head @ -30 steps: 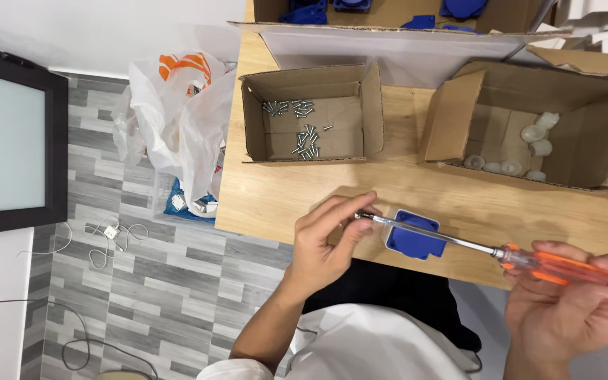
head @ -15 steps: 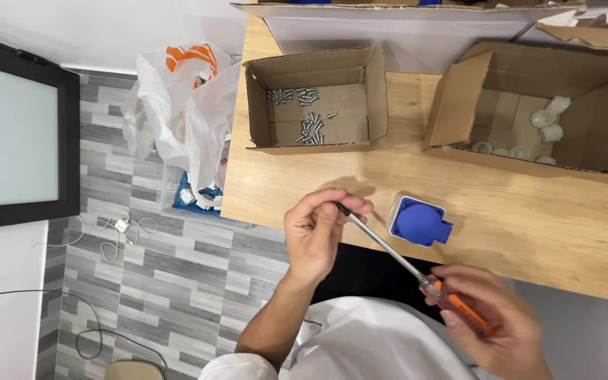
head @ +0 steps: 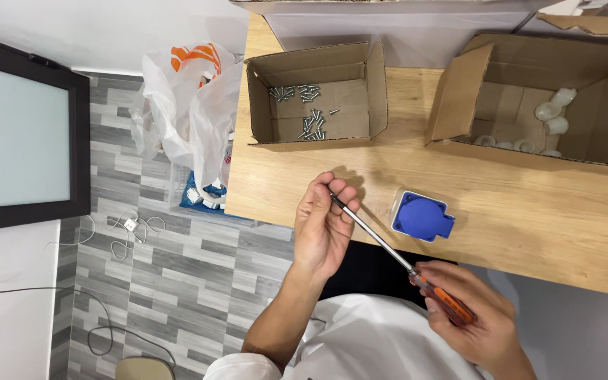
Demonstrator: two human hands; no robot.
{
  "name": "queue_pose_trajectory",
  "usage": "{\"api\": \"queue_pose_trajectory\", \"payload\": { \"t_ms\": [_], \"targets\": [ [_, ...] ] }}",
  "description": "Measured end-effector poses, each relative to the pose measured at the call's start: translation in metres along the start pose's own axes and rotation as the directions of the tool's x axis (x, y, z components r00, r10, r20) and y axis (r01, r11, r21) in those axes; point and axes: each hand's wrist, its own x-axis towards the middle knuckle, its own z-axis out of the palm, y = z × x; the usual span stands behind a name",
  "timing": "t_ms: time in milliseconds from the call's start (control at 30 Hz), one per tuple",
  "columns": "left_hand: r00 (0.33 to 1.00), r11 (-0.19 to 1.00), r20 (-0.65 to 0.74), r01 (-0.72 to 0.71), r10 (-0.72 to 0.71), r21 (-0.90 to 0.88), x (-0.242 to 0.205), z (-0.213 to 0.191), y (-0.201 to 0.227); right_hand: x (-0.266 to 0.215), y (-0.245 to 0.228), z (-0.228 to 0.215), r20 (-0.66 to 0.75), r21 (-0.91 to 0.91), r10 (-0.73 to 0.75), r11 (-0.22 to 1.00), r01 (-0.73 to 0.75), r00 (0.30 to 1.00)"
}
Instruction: The person assembles electrical components on a wooden table, using a screwdriver to secure screws into a blue plastic box. They handle various parts, including white plastic pieces and black components, and place them into cardboard boxes.
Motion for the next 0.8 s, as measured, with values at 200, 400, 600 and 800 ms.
{"api": "queue_pose_trajectory", "payload": {
  "t_ms": [200,400,600,800],
  "targets": [
    [0.999,0.999,0.038,-0.034,0.033,0.014,-0.002,-0.003,-0.003,-0.001,0.0,0.001,-0.019,-0.063,-0.013,0.998,0.012,1.0],
    [0.993,0.997,0.107,-0.059,0.054,0.048,-0.007,-0.012,-0.004,0.001,-0.007,0.002,-0.055,-0.13,-0.054,0.99,0.046,0.997],
    [0.953,0.98,0.286,-0.146,0.101,0.138,-0.014,-0.005,0.013,-0.009,-0.005,-0.011,-0.069,-0.005,0.026,1.0,-0.027,0.997],
    [0.831,0.86,0.517,-0.405,0.205,0.31,-0.017,0.027,0.03,-0.03,0.016,-0.069,-0.357,0.19,0.002,0.979,0.07,0.934]
  ]
}}
